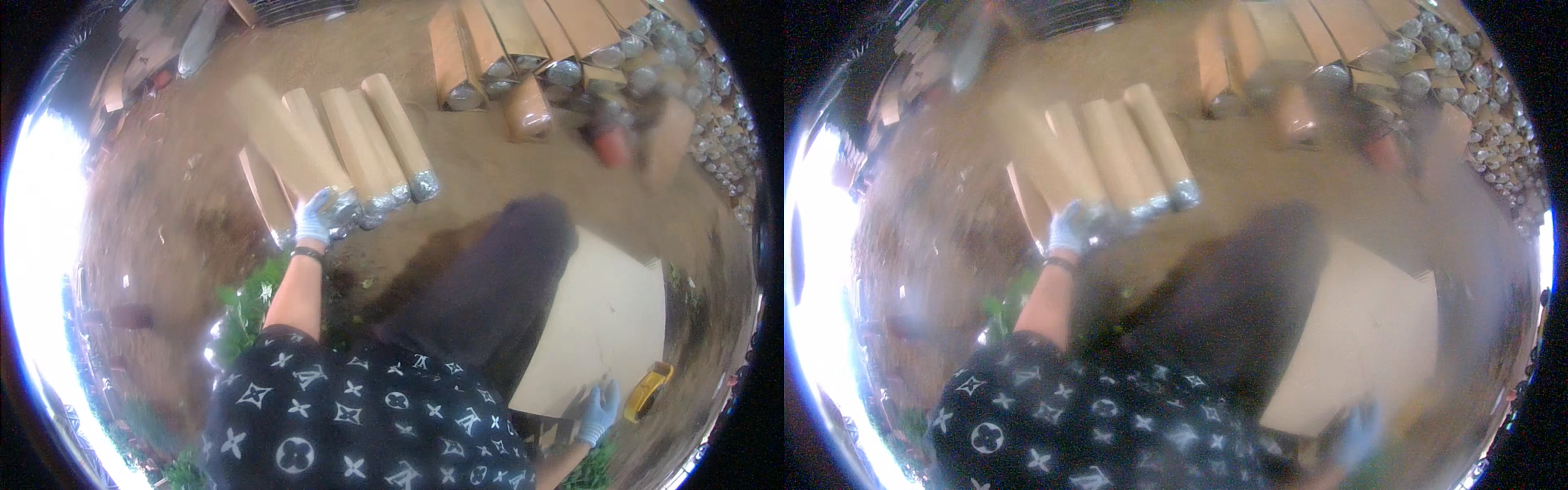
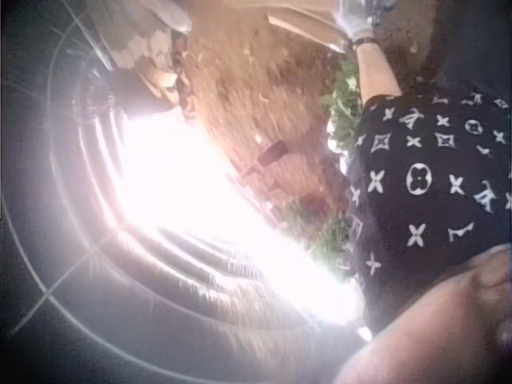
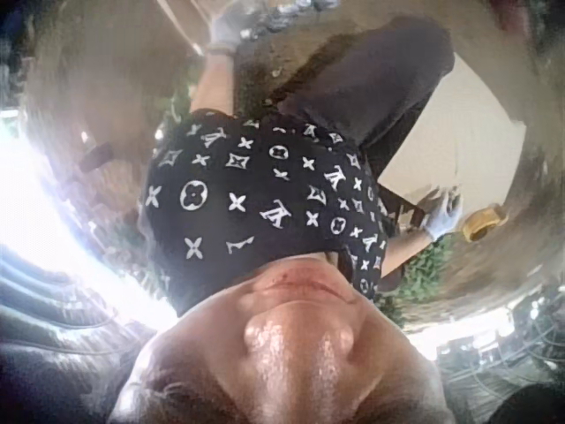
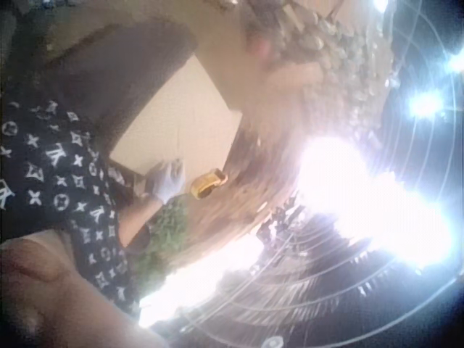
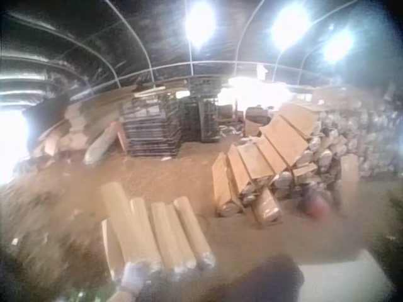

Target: The person places small potted plants into a cardboard box, folds the flaps, and seals the box with packing tape using a handheld dispenser. The process is repeated multiple times with different plants.

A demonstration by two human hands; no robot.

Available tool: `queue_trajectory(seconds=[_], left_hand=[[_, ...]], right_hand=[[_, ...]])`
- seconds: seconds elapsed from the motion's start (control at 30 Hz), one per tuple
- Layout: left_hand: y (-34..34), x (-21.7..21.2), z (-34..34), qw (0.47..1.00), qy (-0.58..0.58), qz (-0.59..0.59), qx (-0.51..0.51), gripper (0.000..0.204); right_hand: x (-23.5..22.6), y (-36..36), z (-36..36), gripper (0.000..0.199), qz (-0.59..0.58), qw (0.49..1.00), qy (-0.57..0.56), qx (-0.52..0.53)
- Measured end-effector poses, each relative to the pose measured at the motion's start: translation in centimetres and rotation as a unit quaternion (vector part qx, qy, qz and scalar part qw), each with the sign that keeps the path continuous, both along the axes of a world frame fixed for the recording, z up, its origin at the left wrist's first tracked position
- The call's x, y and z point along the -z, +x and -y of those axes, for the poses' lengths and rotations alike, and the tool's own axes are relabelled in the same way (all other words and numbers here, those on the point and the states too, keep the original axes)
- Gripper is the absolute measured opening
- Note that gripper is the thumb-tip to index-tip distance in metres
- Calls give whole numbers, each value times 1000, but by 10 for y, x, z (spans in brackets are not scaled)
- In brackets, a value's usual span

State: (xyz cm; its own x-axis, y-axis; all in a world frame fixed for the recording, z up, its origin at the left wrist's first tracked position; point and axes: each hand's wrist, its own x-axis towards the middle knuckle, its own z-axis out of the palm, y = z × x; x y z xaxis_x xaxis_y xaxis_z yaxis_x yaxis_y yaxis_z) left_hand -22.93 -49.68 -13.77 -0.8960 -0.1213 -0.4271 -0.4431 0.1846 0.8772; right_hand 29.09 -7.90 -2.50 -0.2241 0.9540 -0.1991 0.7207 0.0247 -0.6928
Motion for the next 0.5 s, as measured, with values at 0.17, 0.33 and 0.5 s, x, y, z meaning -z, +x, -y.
queue_trajectory(seconds=[0.17,0.33,0.5], left_hand=[[-22,28,77,968,-225,-99,-40,20],[-61,22,7,918,-318,-226,74,18],[-70,-42,-173,865,-220,-419,167,19]], right_hand=[[-3,3,-2,52,-53,998,-34,32],[-21,6,-4,49,173,976,128,-41],[-27,16,18,52,164,966,187,-76]])
